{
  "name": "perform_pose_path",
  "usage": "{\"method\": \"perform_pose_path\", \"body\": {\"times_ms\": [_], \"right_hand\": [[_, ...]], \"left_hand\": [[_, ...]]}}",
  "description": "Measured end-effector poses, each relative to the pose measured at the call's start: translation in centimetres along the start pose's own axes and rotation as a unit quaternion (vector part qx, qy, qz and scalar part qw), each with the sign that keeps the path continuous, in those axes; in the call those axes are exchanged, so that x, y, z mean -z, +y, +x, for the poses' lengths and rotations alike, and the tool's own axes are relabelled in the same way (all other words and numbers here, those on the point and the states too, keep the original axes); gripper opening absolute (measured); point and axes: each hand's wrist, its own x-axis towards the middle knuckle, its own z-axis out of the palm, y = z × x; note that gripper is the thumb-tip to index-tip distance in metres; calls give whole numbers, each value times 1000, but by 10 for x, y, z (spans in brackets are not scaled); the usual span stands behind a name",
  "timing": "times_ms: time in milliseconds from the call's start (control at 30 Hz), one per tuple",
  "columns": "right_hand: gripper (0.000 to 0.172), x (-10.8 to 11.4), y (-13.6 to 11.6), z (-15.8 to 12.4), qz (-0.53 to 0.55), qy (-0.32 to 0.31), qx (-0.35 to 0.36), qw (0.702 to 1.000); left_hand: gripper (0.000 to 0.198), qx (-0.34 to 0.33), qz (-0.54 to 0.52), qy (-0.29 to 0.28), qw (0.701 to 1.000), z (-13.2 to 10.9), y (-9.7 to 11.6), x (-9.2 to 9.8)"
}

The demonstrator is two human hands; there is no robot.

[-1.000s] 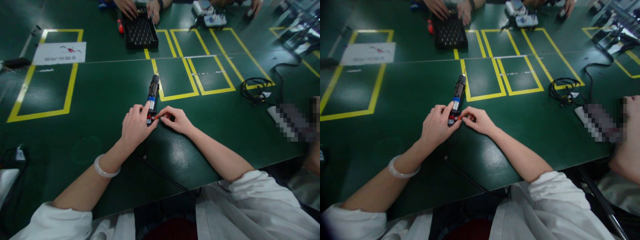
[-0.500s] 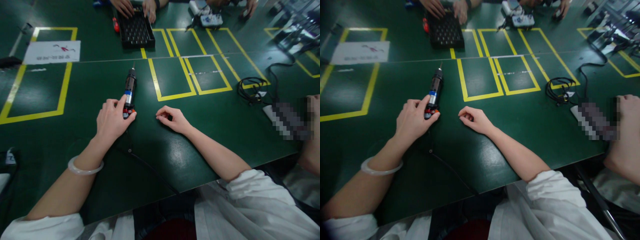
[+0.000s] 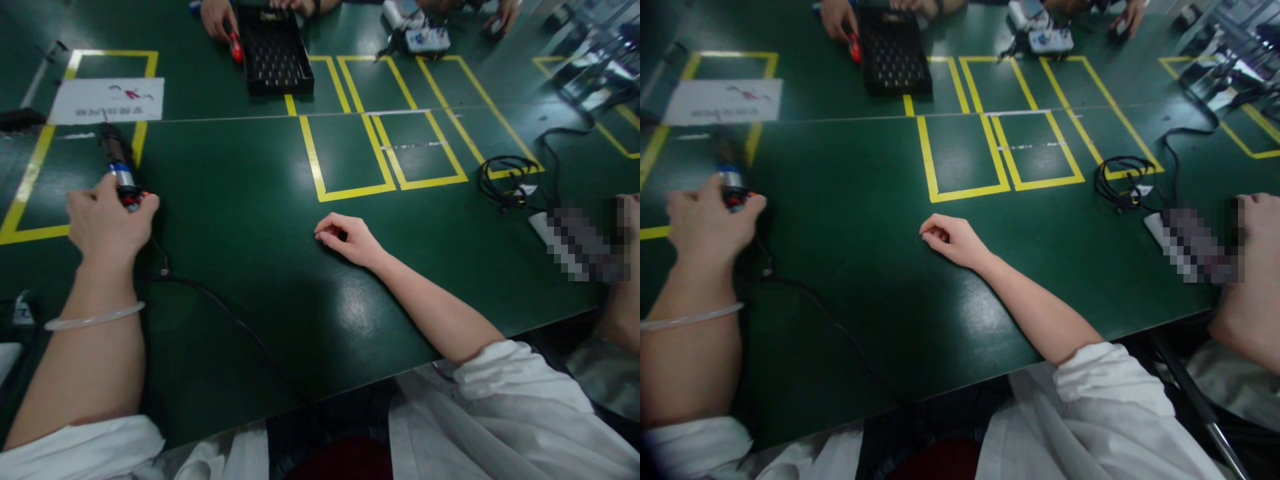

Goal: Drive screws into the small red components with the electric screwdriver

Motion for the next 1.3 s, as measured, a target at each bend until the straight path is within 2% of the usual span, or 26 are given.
{"method": "perform_pose_path", "body": {"times_ms": [100,300,500,700,967,1300], "right_hand": [[13,0,0,0,0,1,3,1000],[13,0,-2,0,-7,-7,-5,1000],[14,1,-2,0,-12,-8,-1,1000],[14,1,-1,0,-12,-12,1,1000],[14,0,-1,0,-13,-13,-3,1000],[14,2,-3,0,-14,-20,1,1000]], "left_hand": [[85,61,12,73,995,6,-16,-2],[75,36,37,125,991,1,-27,-8],[75,20,49,111,992,-4,-23,-6],[75,-2,32,122,992,-8,-18,-4],[72,0,39,110,993,-12,-8,1],[72,13,29,126,992,-10,-13,-3]]}}
